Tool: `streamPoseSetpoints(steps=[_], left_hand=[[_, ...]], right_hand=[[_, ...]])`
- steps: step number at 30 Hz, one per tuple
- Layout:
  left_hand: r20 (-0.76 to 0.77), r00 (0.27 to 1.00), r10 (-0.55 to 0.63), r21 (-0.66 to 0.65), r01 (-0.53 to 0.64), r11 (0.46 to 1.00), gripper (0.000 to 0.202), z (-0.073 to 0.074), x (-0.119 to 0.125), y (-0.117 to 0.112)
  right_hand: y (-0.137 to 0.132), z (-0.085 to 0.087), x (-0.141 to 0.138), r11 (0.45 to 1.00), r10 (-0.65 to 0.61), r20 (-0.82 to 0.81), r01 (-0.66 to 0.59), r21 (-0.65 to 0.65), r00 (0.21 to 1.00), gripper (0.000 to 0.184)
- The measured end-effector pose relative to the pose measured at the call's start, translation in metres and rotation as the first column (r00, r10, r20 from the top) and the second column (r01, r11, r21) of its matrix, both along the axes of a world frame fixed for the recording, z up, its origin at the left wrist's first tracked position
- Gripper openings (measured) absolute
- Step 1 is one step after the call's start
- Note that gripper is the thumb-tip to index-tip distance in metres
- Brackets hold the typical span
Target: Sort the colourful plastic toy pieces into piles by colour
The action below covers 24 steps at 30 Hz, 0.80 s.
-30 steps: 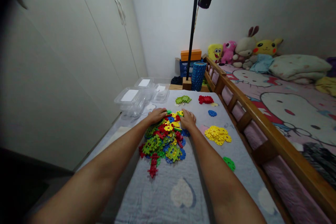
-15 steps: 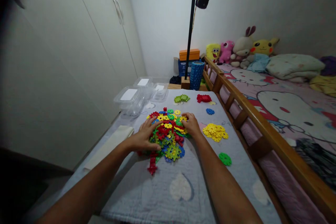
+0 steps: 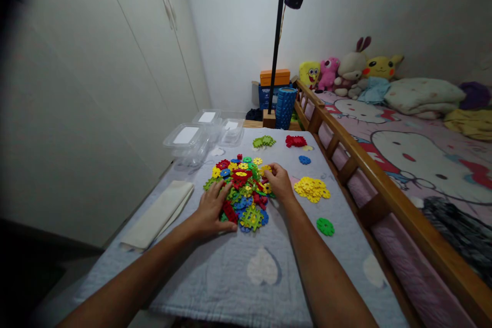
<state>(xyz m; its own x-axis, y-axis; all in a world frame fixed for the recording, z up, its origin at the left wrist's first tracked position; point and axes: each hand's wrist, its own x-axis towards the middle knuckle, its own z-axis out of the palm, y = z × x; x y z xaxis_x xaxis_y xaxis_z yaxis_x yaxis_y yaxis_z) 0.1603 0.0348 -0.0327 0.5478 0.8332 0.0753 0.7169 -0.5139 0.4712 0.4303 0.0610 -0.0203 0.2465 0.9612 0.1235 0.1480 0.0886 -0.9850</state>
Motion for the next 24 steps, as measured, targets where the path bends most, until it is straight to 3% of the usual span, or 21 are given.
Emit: streamPoseSetpoints(steps=[3,9,13,17,20,24], left_hand=[[0.025,0.999,0.023,0.012,-0.023,1.0,0.12,0.002,0.015,0.01],[0.113,0.993,0.043,0.078,-0.052,0.996,0.12,0.003,0.032,0.02],[0.133,0.985,0.106,0.135,-0.124,0.983,0.103,0.006,0.026,0.018],[0.186,0.97,0.16,0.228,-0.201,0.953,0.061,0.009,0.015,0.02],[0.22,0.949,0.228,0.244,-0.28,0.928,0.051,0.004,0.009,0.029],[0.255,0.917,0.307,0.165,-0.354,0.92,0.048,-0.007,0.005,0.042]], right_hand=[[-0.006,0.003,-0.001,1.0,0.01,0.134,-0.012,0.013,0.991,0.024],[-0.025,0.018,0.02,0.981,-0.193,0.427,0.161,0.108,0.883,0.026],[-0.041,0.029,0.055,0.955,-0.294,0.427,0.281,0.096,0.855,0.032],[-0.056,0.027,0.092,0.843,-0.524,0.412,0.523,0.126,0.746,0.044],[-0.063,0.019,0.112,0.819,-0.551,0.44,0.562,0.119,0.709,0.033],[-0.068,0.008,0.128,0.823,-0.531,0.458,0.563,0.075,0.713,0.031]])
